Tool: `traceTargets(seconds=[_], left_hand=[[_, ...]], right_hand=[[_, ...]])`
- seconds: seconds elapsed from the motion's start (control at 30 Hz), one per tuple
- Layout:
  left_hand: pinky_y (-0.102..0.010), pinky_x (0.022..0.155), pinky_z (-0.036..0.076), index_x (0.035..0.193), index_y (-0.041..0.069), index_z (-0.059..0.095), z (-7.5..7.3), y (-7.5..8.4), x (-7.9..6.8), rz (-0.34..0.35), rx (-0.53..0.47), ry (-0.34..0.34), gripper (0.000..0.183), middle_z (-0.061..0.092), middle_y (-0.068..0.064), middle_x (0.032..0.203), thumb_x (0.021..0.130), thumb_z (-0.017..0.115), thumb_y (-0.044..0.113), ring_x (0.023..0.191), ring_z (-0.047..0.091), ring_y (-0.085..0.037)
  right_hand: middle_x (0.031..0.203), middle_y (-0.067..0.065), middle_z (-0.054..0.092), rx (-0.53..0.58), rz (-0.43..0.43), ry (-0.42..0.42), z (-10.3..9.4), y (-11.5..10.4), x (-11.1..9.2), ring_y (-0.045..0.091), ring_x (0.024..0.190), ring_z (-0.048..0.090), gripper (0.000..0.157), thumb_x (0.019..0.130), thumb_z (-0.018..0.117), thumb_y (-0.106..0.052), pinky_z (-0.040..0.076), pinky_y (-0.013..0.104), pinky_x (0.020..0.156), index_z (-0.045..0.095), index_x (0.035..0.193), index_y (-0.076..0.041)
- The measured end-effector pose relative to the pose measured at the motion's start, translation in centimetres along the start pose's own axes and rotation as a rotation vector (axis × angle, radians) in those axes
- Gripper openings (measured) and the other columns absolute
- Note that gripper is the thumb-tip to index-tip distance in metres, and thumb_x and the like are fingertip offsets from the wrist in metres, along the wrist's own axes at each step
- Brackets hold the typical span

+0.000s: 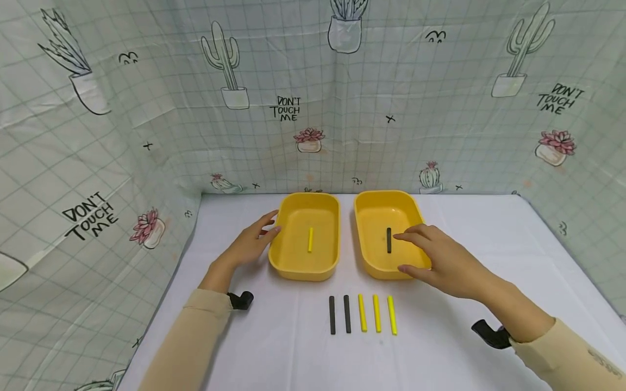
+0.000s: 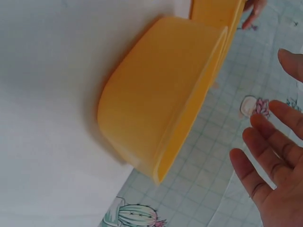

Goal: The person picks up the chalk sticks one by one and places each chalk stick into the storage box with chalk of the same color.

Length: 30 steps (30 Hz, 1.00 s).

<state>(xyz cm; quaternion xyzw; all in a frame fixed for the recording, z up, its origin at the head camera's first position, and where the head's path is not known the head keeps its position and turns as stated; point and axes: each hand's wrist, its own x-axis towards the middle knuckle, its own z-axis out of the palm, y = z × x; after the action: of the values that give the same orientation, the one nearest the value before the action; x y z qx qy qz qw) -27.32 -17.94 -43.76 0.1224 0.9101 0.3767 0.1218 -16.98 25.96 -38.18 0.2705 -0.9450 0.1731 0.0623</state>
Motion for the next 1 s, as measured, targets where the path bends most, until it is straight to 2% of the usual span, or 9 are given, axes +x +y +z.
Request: traceTargets(seconds=[0.2, 0.4, 0.6, 0.77, 1.0], left_hand=[[-0.062, 0.117, 0.04, 0.165, 0.031, 0.027, 0.7, -0.2, -0.2, 0.01, -0.072, 0.035, 0.063, 0.04, -0.012, 0.164, 0.108, 0.044, 0.054, 0.146, 0.047, -0.038], [-0.062, 0.119, 0.038, 0.165, 0.035, 0.025, 1.6, -0.5, -0.5, -0.011, -0.118, 0.034, 0.059, 0.037, -0.012, 0.166, 0.11, 0.042, 0.049, 0.147, 0.046, -0.037], [-0.061, 0.121, 0.035, 0.165, 0.037, 0.025, 2.0, -0.6, -0.7, 0.011, -0.138, 0.053, 0.055, 0.036, -0.013, 0.167, 0.112, 0.04, 0.043, 0.149, 0.043, -0.039], [-0.06, 0.123, 0.032, 0.164, 0.039, 0.027, 2.5, -0.8, -0.5, 0.01, -0.152, 0.068, 0.054, 0.037, -0.014, 0.166, 0.112, 0.038, 0.047, 0.151, 0.041, -0.039], [-0.06, 0.123, 0.033, 0.162, 0.043, 0.029, 3.1, -1.2, -1.0, -0.002, -0.183, 0.106, 0.051, 0.039, -0.014, 0.165, 0.112, 0.039, 0.045, 0.15, 0.041, -0.039]], right_hand=[[0.126, -0.002, 0.064, -0.007, -0.063, -0.001, 0.5, -0.9, -1.0, 0.018, 0.114, 0.063, 0.052, 0.087, 0.086, -0.032, 0.058, 0.043, 0.097, 0.066, 0.132, -0.016], [0.123, -0.006, 0.065, -0.003, -0.071, -0.083, 1.5, -1.9, -2.1, 0.014, 0.109, 0.064, 0.049, 0.088, 0.084, -0.038, 0.058, 0.039, 0.094, 0.069, 0.129, -0.017], [0.124, -0.008, 0.063, 0.022, -0.053, -0.176, 3.1, -2.3, -2.7, 0.014, 0.108, 0.064, 0.05, 0.089, 0.081, -0.046, 0.058, 0.039, 0.094, 0.067, 0.132, -0.022], [0.129, -0.009, 0.061, 0.026, -0.009, -0.238, 4.2, -2.3, -3.3, 0.013, 0.112, 0.063, 0.056, 0.087, 0.082, -0.047, 0.058, 0.041, 0.096, 0.066, 0.134, -0.021], [0.132, -0.01, 0.056, 0.041, -0.016, -0.263, 5.2, -2.3, -3.6, 0.01, 0.111, 0.061, 0.061, 0.084, 0.084, -0.047, 0.057, 0.039, 0.096, 0.064, 0.136, -0.02]])
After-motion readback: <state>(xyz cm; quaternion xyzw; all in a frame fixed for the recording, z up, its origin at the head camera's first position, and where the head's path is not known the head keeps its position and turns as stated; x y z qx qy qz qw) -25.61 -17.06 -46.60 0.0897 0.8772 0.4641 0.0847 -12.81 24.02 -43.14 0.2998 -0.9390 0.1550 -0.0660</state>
